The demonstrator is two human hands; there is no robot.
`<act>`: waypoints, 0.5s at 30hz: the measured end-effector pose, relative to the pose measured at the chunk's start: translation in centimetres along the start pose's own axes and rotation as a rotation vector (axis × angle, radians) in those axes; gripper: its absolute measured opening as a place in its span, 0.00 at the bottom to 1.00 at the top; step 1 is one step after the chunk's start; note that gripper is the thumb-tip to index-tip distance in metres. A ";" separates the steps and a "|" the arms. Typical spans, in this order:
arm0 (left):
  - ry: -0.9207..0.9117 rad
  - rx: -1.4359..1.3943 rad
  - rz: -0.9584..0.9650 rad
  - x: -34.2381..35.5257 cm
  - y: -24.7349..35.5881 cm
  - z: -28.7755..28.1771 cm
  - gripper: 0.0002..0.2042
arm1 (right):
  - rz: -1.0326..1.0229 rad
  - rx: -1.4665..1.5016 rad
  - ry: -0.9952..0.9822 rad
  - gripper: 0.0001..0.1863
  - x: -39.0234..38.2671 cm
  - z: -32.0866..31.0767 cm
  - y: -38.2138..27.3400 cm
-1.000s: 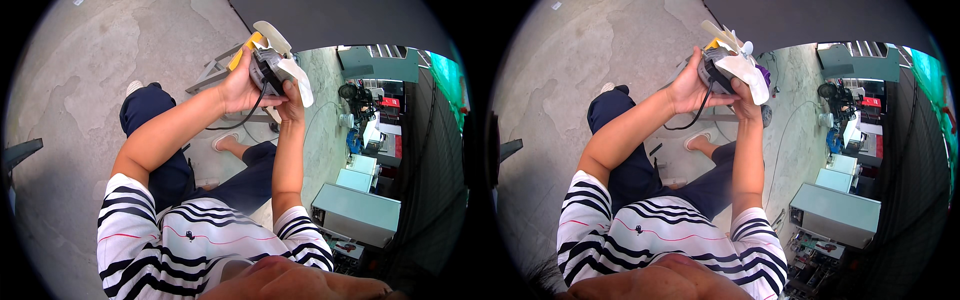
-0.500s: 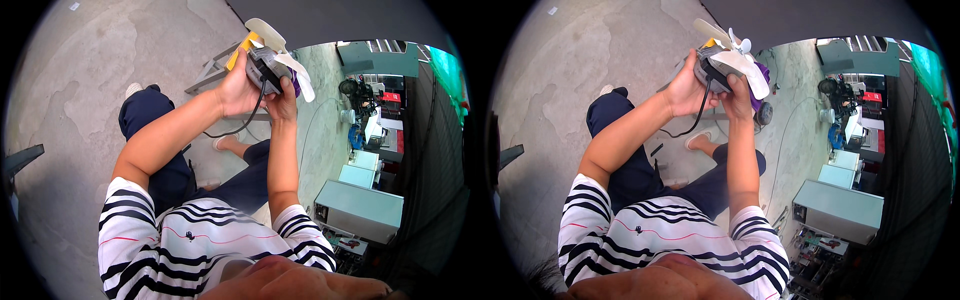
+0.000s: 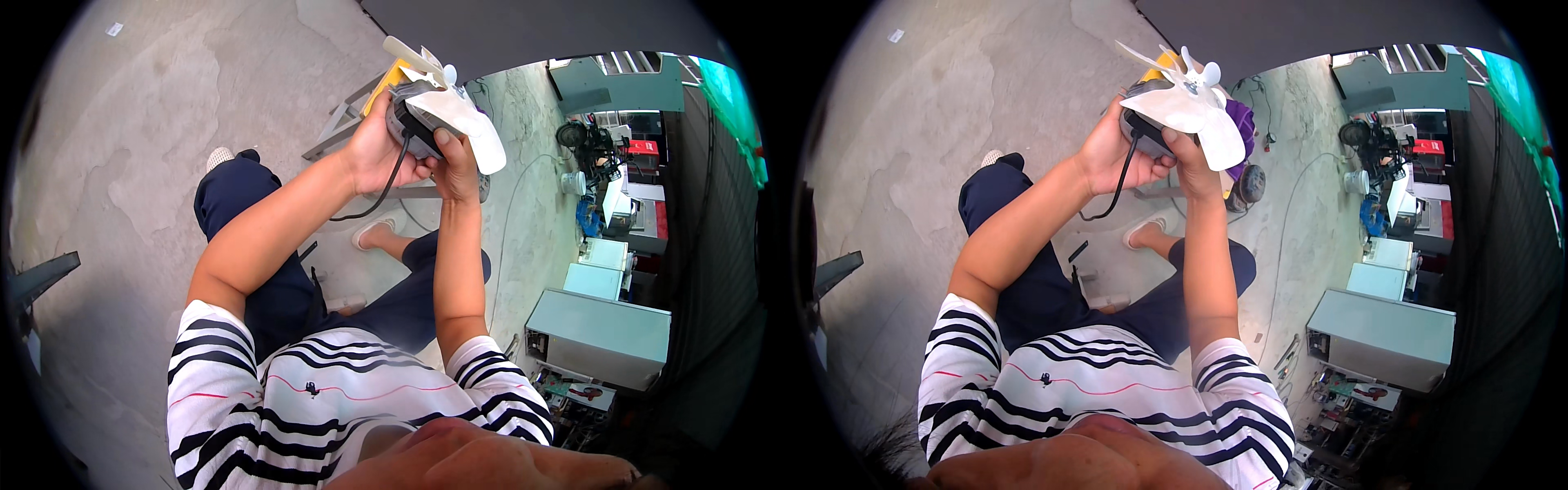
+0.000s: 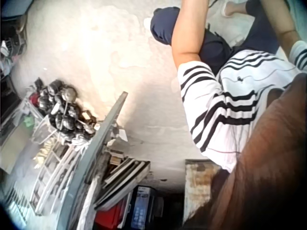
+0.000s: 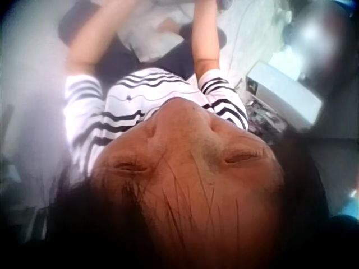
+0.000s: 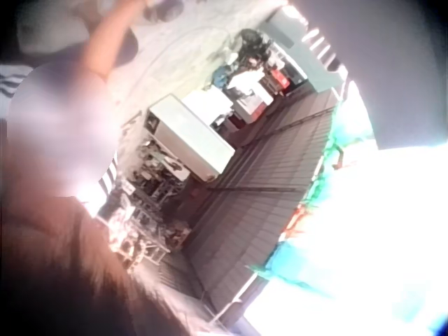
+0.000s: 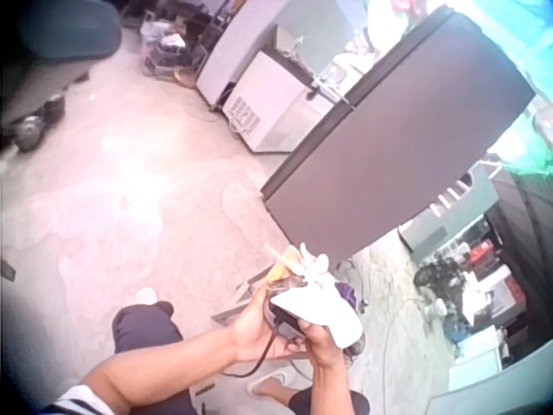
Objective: The person disassembles a fan motor assembly using a wrench and a screwdriver, separates the motor components, and then reattaches fan blades to a motor shaft by tightening nuts.
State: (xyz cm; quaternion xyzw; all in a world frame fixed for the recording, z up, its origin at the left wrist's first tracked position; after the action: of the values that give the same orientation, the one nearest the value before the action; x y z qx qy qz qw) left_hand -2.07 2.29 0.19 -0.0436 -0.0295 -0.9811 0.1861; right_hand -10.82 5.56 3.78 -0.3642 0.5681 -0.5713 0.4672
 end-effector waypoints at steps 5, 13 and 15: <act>-0.015 0.088 -0.007 -0.1 -0.1 -0.4 0.39 | -0.017 -0.039 0.063 0.30 -0.4 -0.1 -0.1; -0.044 0.029 -0.012 -0.3 -0.3 -0.6 0.35 | -0.035 -0.042 -0.031 0.34 -0.3 -0.3 -0.3; -0.021 0.017 -0.033 -0.2 -0.5 -0.5 0.38 | -0.026 -0.064 -0.045 0.37 0.0 -0.9 0.2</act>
State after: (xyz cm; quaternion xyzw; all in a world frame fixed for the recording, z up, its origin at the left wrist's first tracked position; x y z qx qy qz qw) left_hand -2.10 2.78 -0.39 -0.0518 -0.0408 -0.9832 0.1700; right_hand -11.66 5.89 3.48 -0.3990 0.5706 -0.5507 0.4603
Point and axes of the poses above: each hand's wrist, its own x-axis towards the middle knuckle, its own z-axis out of the palm, y = z × x, the point moved 6 cm from there along x, towards the middle knuckle, and after that the axes turned 7 degrees about z, right-handed, at the moved point
